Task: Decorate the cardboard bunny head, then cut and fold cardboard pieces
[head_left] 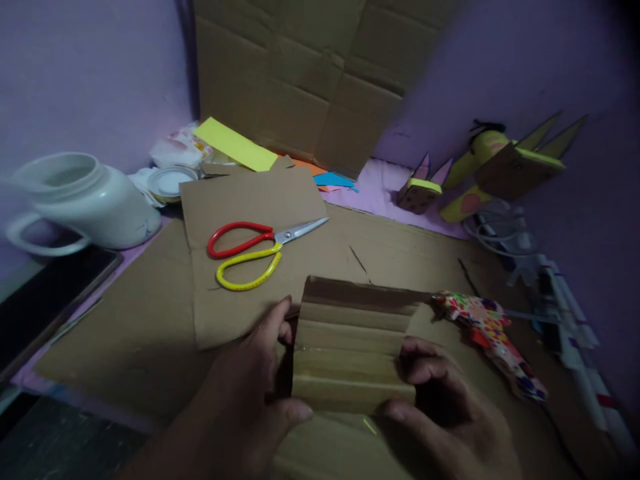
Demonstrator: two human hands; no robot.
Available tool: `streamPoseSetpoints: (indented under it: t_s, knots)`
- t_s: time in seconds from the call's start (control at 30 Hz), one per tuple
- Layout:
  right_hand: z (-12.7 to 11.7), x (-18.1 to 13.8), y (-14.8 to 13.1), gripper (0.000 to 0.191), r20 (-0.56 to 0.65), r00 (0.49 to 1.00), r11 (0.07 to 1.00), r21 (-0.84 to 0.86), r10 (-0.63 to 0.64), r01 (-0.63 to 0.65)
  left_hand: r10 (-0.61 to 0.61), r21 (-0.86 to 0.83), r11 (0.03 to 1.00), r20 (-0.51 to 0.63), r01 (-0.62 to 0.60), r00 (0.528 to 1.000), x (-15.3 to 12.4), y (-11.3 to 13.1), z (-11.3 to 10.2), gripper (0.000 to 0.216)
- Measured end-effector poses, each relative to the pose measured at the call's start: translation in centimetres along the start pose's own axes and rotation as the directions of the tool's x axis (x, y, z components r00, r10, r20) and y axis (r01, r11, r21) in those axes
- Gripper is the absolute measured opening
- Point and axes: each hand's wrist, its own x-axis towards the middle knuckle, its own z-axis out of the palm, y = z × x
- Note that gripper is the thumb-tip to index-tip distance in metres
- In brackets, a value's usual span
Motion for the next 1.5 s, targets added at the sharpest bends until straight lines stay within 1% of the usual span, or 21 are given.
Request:
streamPoseSetpoints:
  t_s: [0.03, 0.1, 0.17, 0.23, 0.3, 0.37, 0.43, 0.5, 0.53, 0.63, 0.7, 0.83, 0.93, 1.03, 1.07, 1.13, 1.2, 1.27, 1.33, 1.43, 1.5]
  knots:
    - [0.1, -0.3, 0.0, 0.023, -0.029, 1.0, 0.999, 0.045, 0.001, 0.001, 0.012, -0.011, 1.0, 0.018, -0.011, 1.0, -0.1, -0.2, 0.1, 0.078]
    - [0.3, -0.9, 0.0, 0.029, -0.069, 0.996, 0.992, 0.119, 0.05, -0.042, 0.017, -0.037, 0.999, 0.068, -0.015, 0.998, -0.2, -0.4, 0.3, 0.062]
    - [0.5, -1.2, 0.0, 0.039, -0.088, 0.987, 0.977, 0.179, 0.133, -0.116, -0.026, -0.04, 0.999, 0.132, 0.032, 0.991, -0.2, -0.3, 0.3, 0.043]
    - [0.6, -1.3, 0.0, 0.049, -0.096, 0.974, 0.949, 0.263, 0.204, -0.172, -0.09, -0.04, 0.994, 0.188, 0.1, 0.978, -0.1, 0.1, 0.2, 0.033]
    - [0.6, -1.1, -0.3, 0.056, -0.063, 0.97, 0.914, 0.354, 0.233, -0.197, -0.121, -0.1, 0.983, 0.263, 0.152, 0.957, 0.0, 0.6, 0.0, 0.03]
    - [0.4, -0.8, -0.4, 0.058, 0.018, 0.973, 0.892, 0.396, 0.229, -0.217, -0.121, -0.153, 0.973, 0.31, 0.175, 0.943, 0.1, 0.9, -0.1, 0.028]
    - [0.3, -0.7, -0.4, 0.053, 0.098, 0.972, 0.886, 0.401, 0.214, -0.235, -0.114, -0.129, 0.979, 0.292, 0.157, 0.95, 0.0, 1.0, -0.2, 0.02]
    - [0.1, -0.8, 0.0, 0.047, 0.112, 0.969, 0.889, 0.387, 0.22, -0.246, -0.117, -0.065, 0.989, 0.242, 0.136, 0.963, -0.2, 0.8, -0.1, 0.014]
    - [0.1, -1.0, 0.3, 0.043, 0.094, 0.967, 0.894, 0.367, 0.237, -0.255, -0.113, -0.063, 0.989, 0.231, 0.13, 0.966, -0.3, 0.8, -0.1, 0.013]
    - [-0.1, -1.7, 1.3, 0.034, 0.033, 0.951, 0.917, 0.254, 0.309, -0.307, -0.073, -0.158, 0.981, 0.242, 0.113, 0.968, -0.3, 0.5, 0.0, 0.025]
    - [-0.2, -2.0, 1.8, 0.034, 0.027, 0.94, 0.922, 0.183, 0.341, -0.34, -0.053, -0.23, 0.967, 0.249, 0.112, 0.967, -0.2, 0.4, 0.2, 0.033]
    - [-0.1, -1.8, 1.0, 0.037, 0.019, 0.912, 0.908, 0.089, 0.41, -0.41, -0.071, -0.292, 0.947, 0.221, 0.136, 0.973, -0.2, -0.2, 0.5, 0.034]
    - [0.2, -1.2, -0.6, 0.035, 0.014, 0.89, 0.883, 0.12, 0.456, -0.454, -0.088, -0.315, 0.936, 0.216, 0.154, 0.972, -0.1, -0.5, 0.5, 0.034]
    - [0.3, -0.5, -2.0, 0.032, 0.06, 0.887, 0.869, 0.179, 0.458, -0.461, -0.128, -0.262, 0.947, 0.221, 0.185, 0.967, 0.1, -0.2, 0.2, 0.028]
    - [0.3, -0.3, -2.3, 0.031, 0.086, 0.887, 0.867, 0.189, 0.453, -0.461, -0.12, -0.25, 0.952, 0.222, 0.176, 0.968, 0.2, 0.0, 0.2, 0.025]
    - [0.2, -0.1, -2.7, 0.031, 0.152, 0.885, 0.863, 0.202, 0.439, -0.463, -0.065, -0.259, 0.958, 0.217, 0.122, 0.974, 0.4, 0.3, 0.1, 0.019]
    - [0.2, 0.0, -2.9, 0.031, 0.201, 0.874, 0.855, 0.201, 0.442, -0.478, -0.013, -0.287, 0.956, 0.195, 0.069, 0.981, 0.6, 0.5, 0.2, 0.018]
    - [0.0, 0.0, -2.9, 0.03, 0.212, 0.866, 0.854, 0.177, 0.452, -0.489, -0.004, -0.266, 0.963, 0.162, 0.047, 0.987, 0.7, 0.5, 0.4, 0.013]
    - [-0.1, 0.0, -2.6, 0.03, 0.205, 0.871, 0.86, 0.173, 0.446, -0.481, -0.006, -0.203, 0.979, 0.135, 0.033, 0.991, 0.8, 0.5, 0.5, 0.009]
    - [-0.6, 0.3, -1.3, 0.035, 0.232, 0.867, 0.837, 0.242, 0.441, -0.491, 0.003, -0.116, 0.993, 0.142, 0.013, 0.99, 0.9, 0.6, 0.4, 0.017]
    - [-0.9, 0.7, -0.3, 0.035, 0.298, 0.836, 0.783, 0.307, 0.46, -0.541, 0.004, -0.097, 0.995, 0.148, 0.01, 0.989, 1.0, 0.6, 0.4, 0.023]
